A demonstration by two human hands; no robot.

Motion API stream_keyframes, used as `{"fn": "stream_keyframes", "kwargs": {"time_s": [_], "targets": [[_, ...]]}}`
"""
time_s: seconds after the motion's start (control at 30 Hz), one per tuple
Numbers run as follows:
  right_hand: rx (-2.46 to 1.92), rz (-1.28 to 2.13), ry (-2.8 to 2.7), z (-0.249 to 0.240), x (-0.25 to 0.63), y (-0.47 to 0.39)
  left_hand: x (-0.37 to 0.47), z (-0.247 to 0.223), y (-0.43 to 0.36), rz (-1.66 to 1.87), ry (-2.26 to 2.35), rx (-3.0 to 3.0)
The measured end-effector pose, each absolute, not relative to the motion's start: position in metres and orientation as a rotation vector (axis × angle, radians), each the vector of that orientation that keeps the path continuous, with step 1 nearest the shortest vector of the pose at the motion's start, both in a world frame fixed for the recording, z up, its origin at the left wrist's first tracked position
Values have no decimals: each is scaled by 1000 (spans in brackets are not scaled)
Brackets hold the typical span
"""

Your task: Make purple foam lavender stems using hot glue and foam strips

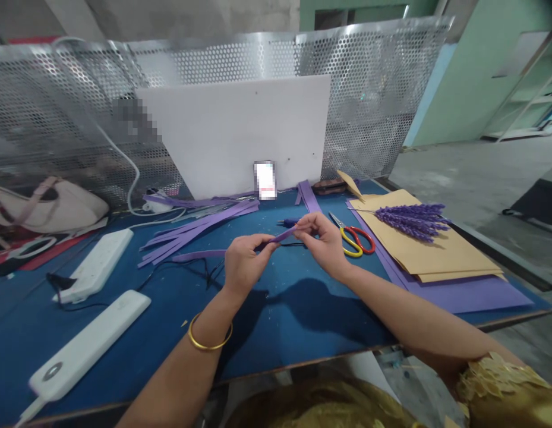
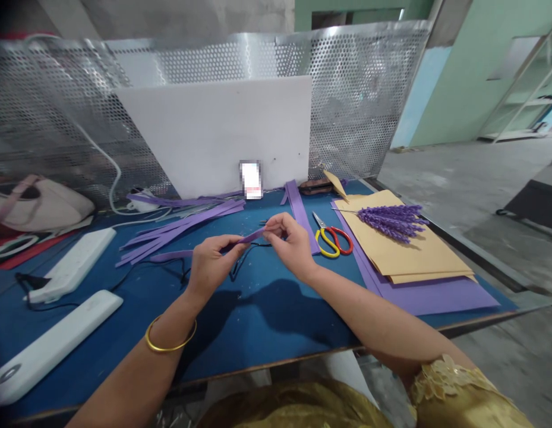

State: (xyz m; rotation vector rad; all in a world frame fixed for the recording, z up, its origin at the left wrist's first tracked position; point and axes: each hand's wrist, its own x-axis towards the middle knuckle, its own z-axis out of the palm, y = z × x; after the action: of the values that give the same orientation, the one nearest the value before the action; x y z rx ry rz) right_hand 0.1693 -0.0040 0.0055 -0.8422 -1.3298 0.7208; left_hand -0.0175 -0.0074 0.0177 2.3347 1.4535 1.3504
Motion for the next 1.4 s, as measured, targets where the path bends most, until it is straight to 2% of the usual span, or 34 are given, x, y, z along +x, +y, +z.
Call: {"fn": "stream_keyframes", "kwargs": {"time_s": [0.2,0.4,1.03,1.4], "targets": [[-870,1097,-1218,4,159,-5,-11,12,-10,1362,1398,2447],[-872,1238,-1112,2,150,-12,-6,4,-12,1298,1384,2471],[-889,1213,-952,7,155,-7,-2,3,-15,1510,1182,2587],[-903,1170,-931,8,162,0,-2,5,-15,1410,1294,2532]]}}
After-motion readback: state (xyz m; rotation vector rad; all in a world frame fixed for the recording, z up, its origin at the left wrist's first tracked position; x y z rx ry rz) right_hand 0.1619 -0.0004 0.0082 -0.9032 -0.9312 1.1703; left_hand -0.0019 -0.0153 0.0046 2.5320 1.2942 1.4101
